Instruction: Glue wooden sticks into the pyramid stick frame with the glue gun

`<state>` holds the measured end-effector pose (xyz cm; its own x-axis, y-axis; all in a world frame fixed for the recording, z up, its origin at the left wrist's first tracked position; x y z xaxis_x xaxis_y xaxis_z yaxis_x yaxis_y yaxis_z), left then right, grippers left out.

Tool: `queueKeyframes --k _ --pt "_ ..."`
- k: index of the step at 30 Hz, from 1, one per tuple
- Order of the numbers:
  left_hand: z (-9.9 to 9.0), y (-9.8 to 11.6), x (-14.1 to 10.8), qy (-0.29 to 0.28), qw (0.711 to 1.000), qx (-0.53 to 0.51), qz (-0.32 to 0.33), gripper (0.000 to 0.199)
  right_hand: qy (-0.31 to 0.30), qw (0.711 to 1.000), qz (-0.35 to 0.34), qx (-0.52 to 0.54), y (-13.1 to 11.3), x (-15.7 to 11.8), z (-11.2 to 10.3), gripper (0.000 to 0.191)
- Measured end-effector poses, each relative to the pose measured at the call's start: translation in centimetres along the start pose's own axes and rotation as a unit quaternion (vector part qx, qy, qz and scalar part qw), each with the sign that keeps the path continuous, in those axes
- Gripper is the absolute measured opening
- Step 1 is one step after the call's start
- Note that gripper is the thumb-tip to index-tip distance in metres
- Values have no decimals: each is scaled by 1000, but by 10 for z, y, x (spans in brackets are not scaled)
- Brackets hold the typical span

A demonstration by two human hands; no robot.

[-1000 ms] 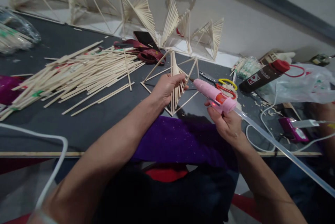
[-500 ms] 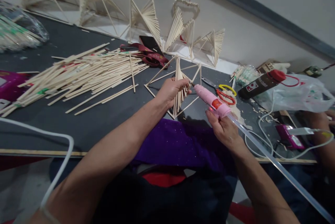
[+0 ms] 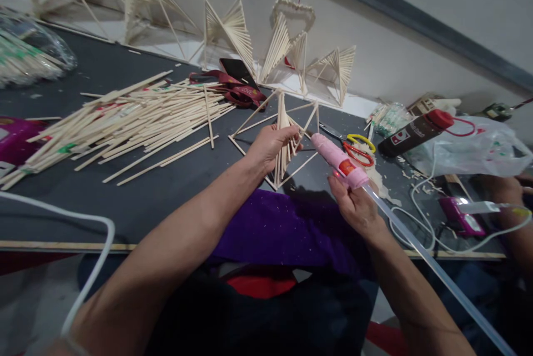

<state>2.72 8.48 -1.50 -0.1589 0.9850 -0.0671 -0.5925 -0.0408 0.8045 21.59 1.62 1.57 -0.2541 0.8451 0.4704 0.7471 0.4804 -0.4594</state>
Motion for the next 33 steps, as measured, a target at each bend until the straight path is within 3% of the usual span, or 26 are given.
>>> queueKeyframes --k 5,10,22,33 --pt "1 -1 1 -7 1000 -14 -1 8 38 998 -58 -12 -12 0 -2 32" --pt "-1 -3 2 -7 1000 -27 2 8 24 998 -52 -21 -16 4 0 33" --pt "-1 -3 2 -7 1000 -13 -3 11 75 991 -110 -30 -15 -3 -3 36" --pt "0 -2 2 2 1000 -27 0 9 82 989 -107 -55 -12 -1 3 39"
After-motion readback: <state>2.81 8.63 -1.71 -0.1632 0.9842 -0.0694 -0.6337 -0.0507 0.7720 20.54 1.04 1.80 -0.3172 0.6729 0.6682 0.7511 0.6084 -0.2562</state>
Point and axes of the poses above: each hand's wrist, its own x-axis towards the middle knuckle, its own z-axis out of the palm, y = z × x, the point moved 5 cm from there along x, towards the middle knuckle, and after that the axes turned 14 degrees about z, right-handed, at the moved point
